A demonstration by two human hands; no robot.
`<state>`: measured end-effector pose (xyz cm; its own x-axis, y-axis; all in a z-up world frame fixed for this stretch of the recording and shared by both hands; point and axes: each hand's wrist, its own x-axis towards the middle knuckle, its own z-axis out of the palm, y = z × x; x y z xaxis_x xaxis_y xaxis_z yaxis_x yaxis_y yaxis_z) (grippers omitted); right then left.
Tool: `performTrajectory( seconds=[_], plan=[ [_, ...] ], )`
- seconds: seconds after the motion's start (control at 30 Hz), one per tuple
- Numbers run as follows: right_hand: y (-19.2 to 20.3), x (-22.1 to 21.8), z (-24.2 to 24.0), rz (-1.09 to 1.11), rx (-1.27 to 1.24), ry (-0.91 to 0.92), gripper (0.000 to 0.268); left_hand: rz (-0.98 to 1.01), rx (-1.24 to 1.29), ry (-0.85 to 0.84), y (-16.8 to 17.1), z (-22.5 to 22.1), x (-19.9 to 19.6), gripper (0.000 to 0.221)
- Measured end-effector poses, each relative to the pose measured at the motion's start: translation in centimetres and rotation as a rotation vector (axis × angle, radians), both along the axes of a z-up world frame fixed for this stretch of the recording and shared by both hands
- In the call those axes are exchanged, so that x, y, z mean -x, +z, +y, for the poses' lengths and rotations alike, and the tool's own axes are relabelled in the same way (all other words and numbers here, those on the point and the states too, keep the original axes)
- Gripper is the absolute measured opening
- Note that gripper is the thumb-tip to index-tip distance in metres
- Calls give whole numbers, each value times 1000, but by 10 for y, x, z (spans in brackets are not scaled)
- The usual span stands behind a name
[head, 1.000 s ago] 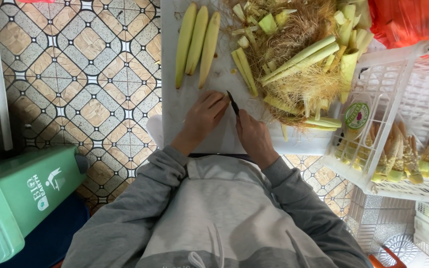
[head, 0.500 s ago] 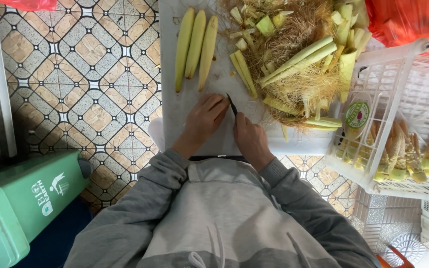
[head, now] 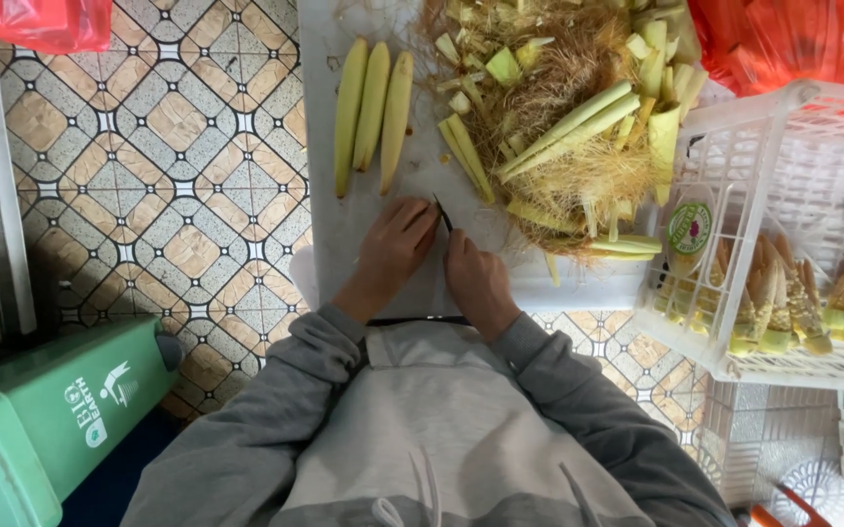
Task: The person is peeling baby corn by first cutting off the ends with a knife and then stripping away the outer husks by hand.
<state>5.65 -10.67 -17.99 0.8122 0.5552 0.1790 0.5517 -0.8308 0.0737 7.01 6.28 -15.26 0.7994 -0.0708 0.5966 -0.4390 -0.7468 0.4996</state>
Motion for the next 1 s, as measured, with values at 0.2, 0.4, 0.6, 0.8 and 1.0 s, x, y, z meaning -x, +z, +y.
performTrajectory(
  seconds=[0.2,0.4,0.6,0.8,1.0],
  plan=[
    [4,3,-1,-6,19,-9,10,1,14,25,-1,-2,-2,8],
    [8,-5,-2,29,17,20,6,14,-2,-1,-12,3,-3,8],
    [7,-6,-5,87,-44,38,6,18,5,-17,-7,2,-2,5],
    [-11,2,-19,184,-80,17,7,8,16,-41,-8,4,-6,3],
    [5,-8,-3,181,-111,3,10,7,32,-72,-9,8,-5,2]
  ],
)
